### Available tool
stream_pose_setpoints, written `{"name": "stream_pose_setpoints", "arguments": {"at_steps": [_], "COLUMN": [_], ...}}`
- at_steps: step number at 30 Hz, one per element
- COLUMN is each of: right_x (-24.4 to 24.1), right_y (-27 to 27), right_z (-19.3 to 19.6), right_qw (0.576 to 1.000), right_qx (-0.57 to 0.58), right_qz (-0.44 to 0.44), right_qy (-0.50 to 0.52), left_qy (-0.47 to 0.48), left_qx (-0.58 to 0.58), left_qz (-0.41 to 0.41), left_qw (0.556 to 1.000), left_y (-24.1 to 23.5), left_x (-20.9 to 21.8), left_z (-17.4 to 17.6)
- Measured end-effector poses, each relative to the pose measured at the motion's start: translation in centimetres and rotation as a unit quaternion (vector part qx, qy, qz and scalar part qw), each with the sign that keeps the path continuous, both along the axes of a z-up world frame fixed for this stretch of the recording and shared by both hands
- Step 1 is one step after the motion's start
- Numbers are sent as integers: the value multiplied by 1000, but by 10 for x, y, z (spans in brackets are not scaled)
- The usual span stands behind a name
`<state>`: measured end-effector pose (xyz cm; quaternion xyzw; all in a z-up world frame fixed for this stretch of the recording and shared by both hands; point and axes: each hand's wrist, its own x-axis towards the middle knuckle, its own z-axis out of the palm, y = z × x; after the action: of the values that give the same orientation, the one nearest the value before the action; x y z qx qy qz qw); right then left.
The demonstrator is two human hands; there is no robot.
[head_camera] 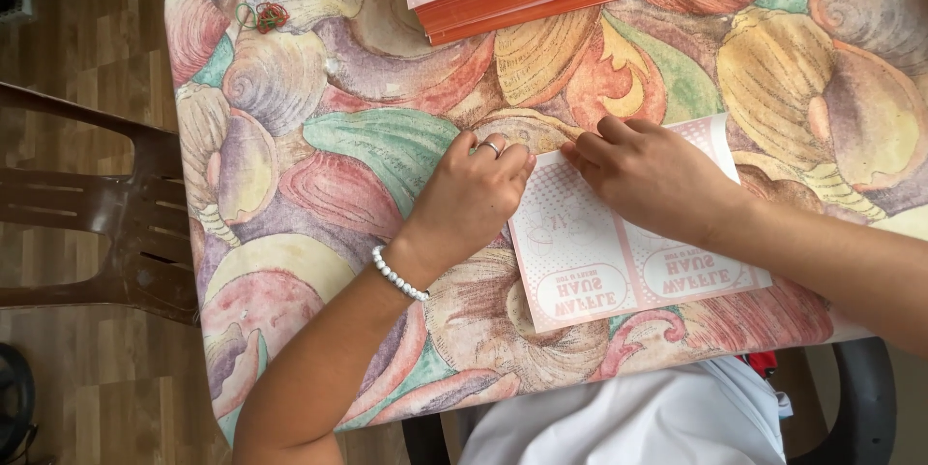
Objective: Folding flat paper templates into bags and stacking them on a table.
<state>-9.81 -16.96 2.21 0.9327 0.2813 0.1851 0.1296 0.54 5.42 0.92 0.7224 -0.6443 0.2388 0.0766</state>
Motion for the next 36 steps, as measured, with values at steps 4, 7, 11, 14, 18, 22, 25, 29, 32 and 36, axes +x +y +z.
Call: {"name": "stream_pose_setpoints", "arguments": {"at_steps": [4,7,11,14,18,22,25,29,32,36], "right_x": [-7,-9,-9,-9,-6,-5,-5,-2,-1,-2], "right_y": [2,1,3,3,5,2,2,0,-7,-11], "right_z": [-11,-17,-15,-12,-4,-4,-2,-8,-16,-18], "right_qw": [999,999,999,999,999,999,999,1000,1000,1000], "right_qx": [6,18,28,24,13,12,9,14,-13,-2], "right_qz": [-15,-26,-32,-35,-36,-32,-30,-17,-7,-2], "right_qy": [-38,-33,-29,-13,-7,14,21,17,-1,8], "left_qy": [-16,-24,-24,-18,11,75,94,112,245,19], "left_qx": [4,6,5,14,26,54,61,-42,10,52], "left_qz": [11,31,36,36,56,97,105,99,63,145], "left_qw": [1000,999,999,999,998,991,988,988,967,988], "left_y": [-1,-3,-2,-2,-3,12,23,6,-8,-14], "left_x": [-2,-8,-9,-9,-11,-10,-6,-19,-48,-54], "left_z": [-1,5,5,6,11,17,24,5,11,-9]}}
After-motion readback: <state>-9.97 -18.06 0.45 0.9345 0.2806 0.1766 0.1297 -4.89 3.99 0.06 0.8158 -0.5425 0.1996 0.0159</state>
